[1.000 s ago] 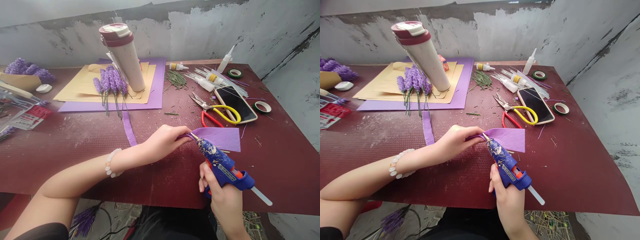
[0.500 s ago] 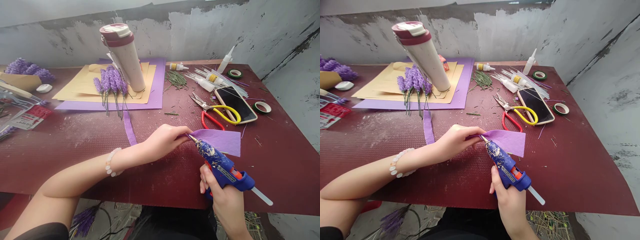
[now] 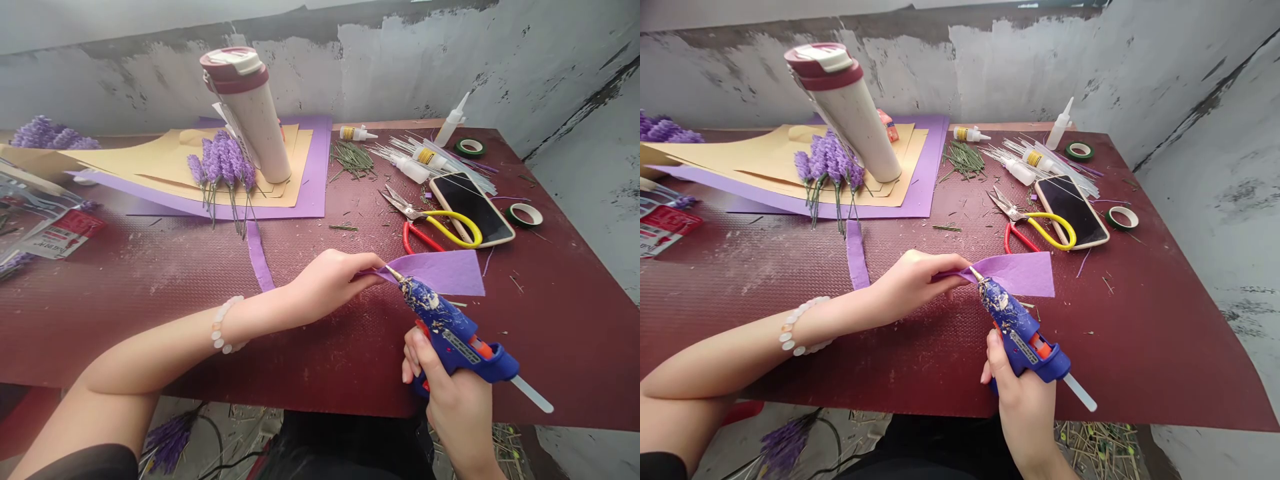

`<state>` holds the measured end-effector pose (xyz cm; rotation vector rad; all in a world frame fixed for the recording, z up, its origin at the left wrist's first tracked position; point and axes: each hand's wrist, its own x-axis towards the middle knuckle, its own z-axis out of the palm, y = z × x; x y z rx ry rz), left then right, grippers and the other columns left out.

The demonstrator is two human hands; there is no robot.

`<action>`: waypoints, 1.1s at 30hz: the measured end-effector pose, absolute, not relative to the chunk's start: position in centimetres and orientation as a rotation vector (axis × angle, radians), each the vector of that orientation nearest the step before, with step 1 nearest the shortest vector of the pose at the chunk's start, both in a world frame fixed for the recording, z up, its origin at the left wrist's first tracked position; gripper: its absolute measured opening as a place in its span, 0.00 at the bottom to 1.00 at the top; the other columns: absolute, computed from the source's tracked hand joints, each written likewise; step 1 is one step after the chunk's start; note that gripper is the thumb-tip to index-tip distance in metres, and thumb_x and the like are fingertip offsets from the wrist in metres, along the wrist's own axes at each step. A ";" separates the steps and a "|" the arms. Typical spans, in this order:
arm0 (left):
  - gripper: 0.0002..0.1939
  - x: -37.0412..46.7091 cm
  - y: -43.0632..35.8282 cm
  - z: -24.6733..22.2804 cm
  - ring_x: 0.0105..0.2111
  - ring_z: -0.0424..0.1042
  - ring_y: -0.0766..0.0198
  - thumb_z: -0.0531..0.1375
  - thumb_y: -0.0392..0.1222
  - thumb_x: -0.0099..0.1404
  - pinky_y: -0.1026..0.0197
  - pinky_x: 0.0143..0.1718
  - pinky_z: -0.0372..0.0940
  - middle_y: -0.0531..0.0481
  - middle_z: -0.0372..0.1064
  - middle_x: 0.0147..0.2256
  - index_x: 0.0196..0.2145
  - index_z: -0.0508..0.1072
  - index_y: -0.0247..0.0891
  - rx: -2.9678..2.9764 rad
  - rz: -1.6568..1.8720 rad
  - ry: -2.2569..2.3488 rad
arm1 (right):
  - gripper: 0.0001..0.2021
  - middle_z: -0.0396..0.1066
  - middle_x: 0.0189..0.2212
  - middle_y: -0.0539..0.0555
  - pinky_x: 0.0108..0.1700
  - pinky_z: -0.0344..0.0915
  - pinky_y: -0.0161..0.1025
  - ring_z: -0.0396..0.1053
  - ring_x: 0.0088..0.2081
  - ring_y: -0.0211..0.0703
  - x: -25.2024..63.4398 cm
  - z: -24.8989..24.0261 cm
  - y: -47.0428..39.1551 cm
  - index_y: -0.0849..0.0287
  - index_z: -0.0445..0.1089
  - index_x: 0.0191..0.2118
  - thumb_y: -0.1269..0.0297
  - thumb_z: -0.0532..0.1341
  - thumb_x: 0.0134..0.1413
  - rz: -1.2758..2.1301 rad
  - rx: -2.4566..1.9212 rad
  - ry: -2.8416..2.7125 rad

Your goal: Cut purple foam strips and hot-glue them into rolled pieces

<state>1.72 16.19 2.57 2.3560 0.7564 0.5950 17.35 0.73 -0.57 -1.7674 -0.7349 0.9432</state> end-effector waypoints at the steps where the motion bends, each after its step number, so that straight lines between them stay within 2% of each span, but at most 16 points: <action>1: 0.06 1.7 16.2 2.6 0.27 0.77 0.69 0.62 0.37 0.71 0.69 0.31 0.66 0.53 0.80 0.31 0.44 0.79 0.37 2.354 0.589 0.762 | 0.18 0.68 0.17 0.48 0.30 0.64 0.43 0.66 0.20 0.41 17.4 -0.6 0.7 0.55 0.66 0.23 0.49 0.67 0.53 0.931 -1.770 -0.725; 5: 0.08 1.7 16.1 2.7 0.32 0.80 0.67 0.62 0.36 0.71 0.69 0.35 0.69 0.51 0.83 0.35 0.46 0.79 0.37 2.338 0.581 0.776 | 0.18 0.68 0.17 0.48 0.29 0.64 0.42 0.67 0.19 0.41 17.5 -0.8 0.7 0.55 0.66 0.23 0.50 0.67 0.53 0.885 -1.768 -0.719; 8: 0.12 1.6 16.0 2.7 0.36 0.82 0.66 0.62 0.36 0.71 0.68 0.38 0.71 0.50 0.83 0.39 0.51 0.78 0.37 2.322 0.598 0.759 | 0.17 0.69 0.17 0.49 0.27 0.65 0.42 0.67 0.19 0.41 17.6 -0.8 0.8 0.56 0.67 0.24 0.51 0.67 0.55 0.871 -1.734 -0.744; 13: 0.17 1.7 15.9 2.5 0.38 0.83 0.62 0.61 0.36 0.71 0.66 0.40 0.73 0.47 0.83 0.43 0.56 0.76 0.36 2.328 0.611 0.736 | 0.17 0.69 0.17 0.49 0.26 0.65 0.41 0.67 0.19 0.41 17.8 -0.7 0.8 0.56 0.67 0.25 0.52 0.67 0.56 0.854 -1.721 -0.764; 26: 0.17 1.7 15.9 2.1 0.44 0.83 0.58 0.61 0.36 0.72 0.62 0.46 0.76 0.46 0.81 0.48 0.57 0.76 0.36 2.354 0.619 0.725 | 0.18 0.69 0.18 0.50 0.26 0.66 0.41 0.67 0.21 0.41 18.0 -1.0 1.0 0.57 0.68 0.25 0.50 0.67 0.56 0.862 -1.681 -0.684; 33: 0.16 1.7 15.8 2.0 0.43 0.83 0.58 0.59 0.37 0.73 0.62 0.45 0.77 0.46 0.80 0.49 0.56 0.76 0.38 2.407 0.656 0.688 | 0.19 0.67 0.18 0.49 0.26 0.65 0.39 0.65 0.20 0.38 17.8 -0.3 1.2 0.57 0.66 0.23 0.52 0.69 0.55 0.887 -1.643 -0.612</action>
